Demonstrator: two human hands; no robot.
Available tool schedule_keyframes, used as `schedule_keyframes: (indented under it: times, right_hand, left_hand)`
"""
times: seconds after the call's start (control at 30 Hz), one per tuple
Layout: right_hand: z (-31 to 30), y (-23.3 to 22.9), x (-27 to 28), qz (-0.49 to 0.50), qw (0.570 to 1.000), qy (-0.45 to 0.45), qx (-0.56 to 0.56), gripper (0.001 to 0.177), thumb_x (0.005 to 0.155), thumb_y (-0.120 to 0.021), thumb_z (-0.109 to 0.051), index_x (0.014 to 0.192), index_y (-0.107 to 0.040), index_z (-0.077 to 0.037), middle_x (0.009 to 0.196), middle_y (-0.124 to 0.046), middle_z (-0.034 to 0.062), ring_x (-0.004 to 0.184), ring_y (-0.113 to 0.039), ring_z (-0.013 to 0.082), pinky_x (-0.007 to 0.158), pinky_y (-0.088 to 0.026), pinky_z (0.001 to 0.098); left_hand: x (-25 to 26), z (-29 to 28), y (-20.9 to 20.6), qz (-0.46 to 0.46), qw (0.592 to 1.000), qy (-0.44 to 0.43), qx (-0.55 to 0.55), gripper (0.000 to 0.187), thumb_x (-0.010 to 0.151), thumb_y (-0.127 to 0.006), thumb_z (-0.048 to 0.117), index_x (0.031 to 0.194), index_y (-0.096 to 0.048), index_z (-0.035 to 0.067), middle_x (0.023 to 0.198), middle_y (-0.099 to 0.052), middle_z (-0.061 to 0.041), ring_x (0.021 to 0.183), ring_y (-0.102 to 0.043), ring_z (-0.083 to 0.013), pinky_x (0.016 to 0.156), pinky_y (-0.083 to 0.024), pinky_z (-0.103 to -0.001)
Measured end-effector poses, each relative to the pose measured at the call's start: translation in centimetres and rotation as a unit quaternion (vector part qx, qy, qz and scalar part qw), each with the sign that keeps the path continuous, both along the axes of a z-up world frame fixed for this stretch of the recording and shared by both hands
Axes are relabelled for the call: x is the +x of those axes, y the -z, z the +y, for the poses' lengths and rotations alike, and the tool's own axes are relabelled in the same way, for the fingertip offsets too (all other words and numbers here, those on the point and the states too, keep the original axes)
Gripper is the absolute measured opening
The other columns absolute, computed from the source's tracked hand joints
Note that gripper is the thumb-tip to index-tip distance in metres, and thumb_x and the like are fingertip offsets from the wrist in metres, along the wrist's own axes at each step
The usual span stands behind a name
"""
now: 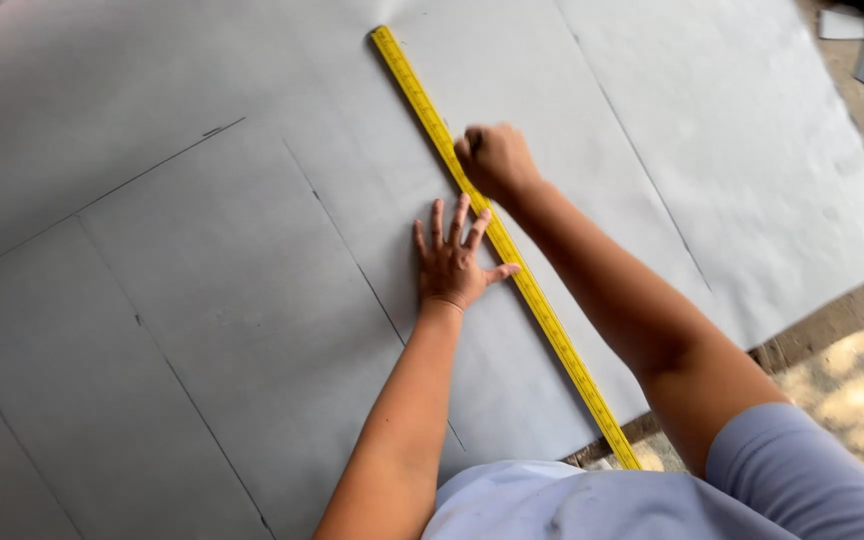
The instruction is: The person measures and marks a large sheet of gray fabric using a yellow ruler and a black marker. They then use scissors to cut the fabric along the marked lines, separating it into smaller pieces.
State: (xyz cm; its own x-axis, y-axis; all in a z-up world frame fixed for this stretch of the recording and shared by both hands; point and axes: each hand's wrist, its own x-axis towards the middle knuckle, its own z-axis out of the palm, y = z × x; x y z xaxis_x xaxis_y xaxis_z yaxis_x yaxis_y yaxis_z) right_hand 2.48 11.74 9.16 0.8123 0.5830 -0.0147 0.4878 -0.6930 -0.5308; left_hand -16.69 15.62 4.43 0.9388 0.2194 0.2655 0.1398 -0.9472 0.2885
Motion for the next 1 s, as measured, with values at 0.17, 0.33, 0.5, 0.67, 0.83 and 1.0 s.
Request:
schedule_keyframes:
  times: [0.17,0.33,0.5,0.67,0.83,1.0]
  right_hand:
    - [-19.1,-1.1,-16.2,-0.013,0.998,-0.025,0.064,0.03,0.101,-0.052,-0.022,0.074,-0.045,-0.009,0.06,-0.047,0.0125,0.052,-0.04,0.0312,0.052,-0.034,0.047]
    - [-32.6,-6.7,-35.2,-0.02,0.994,0.071,0.075,0.024,0.101,-0.053,-0.021,0.081,-0.061,-0.012,0.064,-0.057,0.004,0.052,-0.053,0.0208,0.051,-0.041,0.038]
    - [-41.3,0.5,-45.8,0.058,0.969,0.237,0.038,0.02,0.096,-0.063,-0.025,0.108,-0.066,-0.009,0.137,-0.067,0.0151,0.112,-0.069,0.0287,0.092,-0.056,0.0452]
    - [-43.2,1.4,-46.7,0.18,0.92,0.34,-0.071,0.042,0.081,-0.079,-0.041,0.107,-0.052,-0.023,0.1,-0.07,-0.0017,0.086,-0.067,0.0239,0.074,-0.05,0.0406]
    - [-49.0,0.9,-39.8,-0.053,0.943,0.286,-0.161,0.035,0.092,-0.066,-0.047,0.117,-0.058,-0.023,0.095,-0.073,0.0061,0.061,-0.068,0.0327,0.047,-0.047,0.049]
    - [-55.7,1.0,-24.9,-0.263,0.921,0.257,-0.127,0.023,0.114,-0.064,-0.028,0.105,-0.061,-0.008,0.087,-0.065,0.0156,0.084,-0.055,0.0359,0.061,-0.042,0.0472]
  left_hand:
    - [0.1,0.2,0.8,0.003,1.0,0.009,0.008,0.103,0.07,-0.053,0.097,0.15,-0.051,0.031,0.165,-0.034,-0.003,0.152,-0.03,-0.0411,0.117,-0.026,-0.07]
    - [-0.5,-0.1,1.0,0.029,0.999,0.021,-0.016,0.104,0.073,-0.046,0.096,0.153,-0.049,0.029,0.168,-0.029,-0.006,0.153,-0.025,-0.041,0.118,-0.022,-0.068]
    - [-7.8,-4.3,-0.1,0.024,1.0,0.005,-0.02,0.102,0.082,-0.044,0.09,0.16,-0.036,0.024,0.17,-0.023,-0.012,0.156,-0.019,-0.0417,0.115,-0.025,-0.071]
    - [-21.3,-11.0,-2.4,-0.047,0.994,0.102,-0.013,0.101,0.09,-0.03,0.085,0.163,-0.023,0.016,0.17,-0.021,-0.018,0.157,-0.021,-0.0415,0.123,-0.019,-0.066]
    - [-26.4,-12.1,-1.9,0.025,0.98,0.196,0.023,0.104,0.077,-0.054,0.091,0.158,-0.04,0.027,0.172,-0.017,-0.011,0.156,-0.014,-0.038,0.123,-0.01,-0.062]
    - [-26.1,-12.8,-2.9,0.032,0.98,0.194,-0.019,0.078,0.09,-0.051,0.077,0.146,-0.058,0.023,0.163,-0.037,-0.011,0.151,-0.027,-0.0395,0.119,-0.02,-0.064]
